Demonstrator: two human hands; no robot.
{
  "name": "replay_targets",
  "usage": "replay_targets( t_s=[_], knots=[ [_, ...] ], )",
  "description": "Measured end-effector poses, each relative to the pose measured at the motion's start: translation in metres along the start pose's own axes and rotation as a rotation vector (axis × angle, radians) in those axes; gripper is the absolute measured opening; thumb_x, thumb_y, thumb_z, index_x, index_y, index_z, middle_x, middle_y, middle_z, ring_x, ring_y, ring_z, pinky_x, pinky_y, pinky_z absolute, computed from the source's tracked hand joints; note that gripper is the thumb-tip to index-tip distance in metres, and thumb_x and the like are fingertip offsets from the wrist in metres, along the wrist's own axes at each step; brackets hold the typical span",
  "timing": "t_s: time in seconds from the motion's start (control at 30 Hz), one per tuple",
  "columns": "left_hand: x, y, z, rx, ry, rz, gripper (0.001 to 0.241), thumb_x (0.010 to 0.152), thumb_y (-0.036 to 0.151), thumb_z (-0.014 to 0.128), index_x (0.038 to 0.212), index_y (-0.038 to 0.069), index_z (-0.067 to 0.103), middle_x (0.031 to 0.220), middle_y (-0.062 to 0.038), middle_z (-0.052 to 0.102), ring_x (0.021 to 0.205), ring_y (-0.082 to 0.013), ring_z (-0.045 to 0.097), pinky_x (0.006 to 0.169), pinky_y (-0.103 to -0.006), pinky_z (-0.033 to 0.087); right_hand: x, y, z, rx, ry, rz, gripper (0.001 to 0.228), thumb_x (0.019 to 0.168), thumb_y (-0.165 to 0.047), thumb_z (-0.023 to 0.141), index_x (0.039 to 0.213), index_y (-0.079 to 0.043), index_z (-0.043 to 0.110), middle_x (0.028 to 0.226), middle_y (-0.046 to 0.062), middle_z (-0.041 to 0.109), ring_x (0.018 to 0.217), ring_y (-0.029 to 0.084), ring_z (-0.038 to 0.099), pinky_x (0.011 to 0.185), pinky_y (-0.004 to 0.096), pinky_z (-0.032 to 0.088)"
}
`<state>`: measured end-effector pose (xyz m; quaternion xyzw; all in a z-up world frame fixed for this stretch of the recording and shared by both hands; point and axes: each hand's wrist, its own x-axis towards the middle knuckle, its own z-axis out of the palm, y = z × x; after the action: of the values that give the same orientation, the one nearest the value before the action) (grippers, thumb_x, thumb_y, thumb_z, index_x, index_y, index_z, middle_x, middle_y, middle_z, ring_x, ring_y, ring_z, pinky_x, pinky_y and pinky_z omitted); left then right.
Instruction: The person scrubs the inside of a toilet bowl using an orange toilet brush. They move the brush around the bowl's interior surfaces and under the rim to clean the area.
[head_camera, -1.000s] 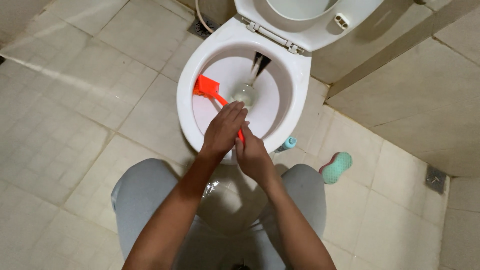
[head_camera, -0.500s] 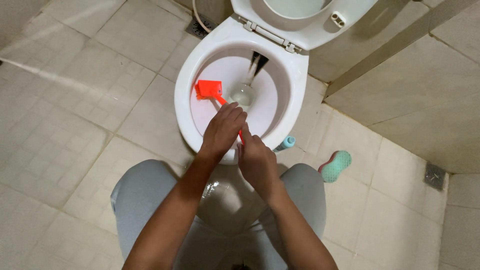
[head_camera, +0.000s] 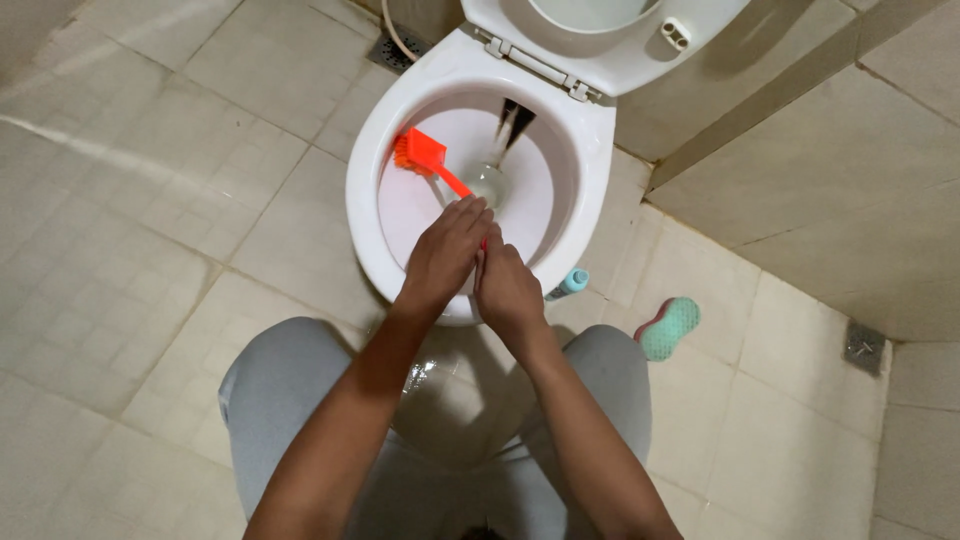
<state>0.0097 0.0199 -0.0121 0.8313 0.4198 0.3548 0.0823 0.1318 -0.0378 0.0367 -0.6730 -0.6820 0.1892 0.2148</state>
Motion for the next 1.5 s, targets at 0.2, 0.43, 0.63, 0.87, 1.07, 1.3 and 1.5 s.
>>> replay_targets(
  t_s=[0.2,0.43,0.63,0.87,1.07,1.3,1.5],
  knots=[
    [0.0,-0.003,0.0,0.023,-0.025,0.003,0.041,0.091,0.002,0.059,0.131,-0.002,0.065,0.142,-0.019,0.062,0.139,-0.0339,0.053,0.115,-0.0428,0.045,-0.011,-0.012,-0.013,-0.005,-0.037,-0.007,0.052,0.102,-0.023,0.047,0.148,0.002,0.042,0.1,0.029,0.068,0.087,0.047,0.067,0.075,0.056,0.053],
    [0.002,-0.005,0.002,0.0,-0.021,-0.037,0.039,0.089,0.003,0.057,0.127,-0.001,0.066,0.142,-0.019,0.062,0.139,-0.0353,0.053,0.115,-0.0433,0.044,0.004,-0.014,-0.015,0.108,-0.062,0.0,0.044,0.104,-0.017,0.044,0.144,0.002,0.046,0.096,0.03,0.07,0.089,0.049,0.065,0.076,0.059,0.049],
    [-0.006,-0.011,0.008,-0.006,-0.079,0.041,0.035,0.093,0.009,0.058,0.126,-0.002,0.065,0.135,-0.018,0.064,0.138,-0.0347,0.053,0.118,-0.0438,0.043,-0.017,0.01,-0.002,0.077,0.019,-0.178,0.051,0.1,-0.011,0.052,0.147,0.005,0.043,0.084,0.029,0.068,0.079,0.046,0.067,0.069,0.055,0.052],
    [0.007,-0.009,0.007,-0.021,-0.07,-0.075,0.037,0.096,0.008,0.056,0.132,0.0,0.062,0.144,-0.019,0.059,0.142,-0.0352,0.049,0.116,-0.0428,0.043,0.012,0.03,0.037,-0.084,0.186,-0.258,0.052,0.102,-0.014,0.058,0.145,0.011,0.043,0.077,0.021,0.068,0.065,0.037,0.068,0.056,0.047,0.055],
    [0.005,-0.006,-0.001,0.039,-0.113,-0.01,0.037,0.095,0.008,0.057,0.131,-0.001,0.063,0.142,-0.021,0.06,0.139,-0.0373,0.051,0.113,-0.0433,0.045,0.003,0.018,0.019,-0.06,0.175,-0.218,0.042,0.106,-0.016,0.053,0.141,0.007,0.045,0.08,0.023,0.069,0.07,0.039,0.07,0.061,0.047,0.057],
    [-0.01,0.005,-0.025,-0.026,-0.107,0.007,0.038,0.087,0.004,0.064,0.124,-0.002,0.064,0.133,-0.02,0.064,0.133,-0.0403,0.056,0.106,-0.044,0.049,-0.012,-0.002,0.003,0.02,-0.096,-0.051,0.045,0.102,-0.015,0.053,0.139,0.007,0.039,0.08,0.026,0.07,0.076,0.044,0.07,0.062,0.054,0.055],
    [-0.008,0.014,-0.03,0.1,0.015,0.2,0.039,0.083,0.001,0.068,0.122,-0.001,0.064,0.13,-0.017,0.065,0.131,-0.0334,0.06,0.111,-0.0418,0.053,-0.02,-0.013,-0.034,-0.045,-0.028,-0.131,0.047,0.104,-0.02,0.056,0.144,0.001,0.045,0.077,0.022,0.071,0.071,0.039,0.073,0.06,0.048,0.058]
  ],
)
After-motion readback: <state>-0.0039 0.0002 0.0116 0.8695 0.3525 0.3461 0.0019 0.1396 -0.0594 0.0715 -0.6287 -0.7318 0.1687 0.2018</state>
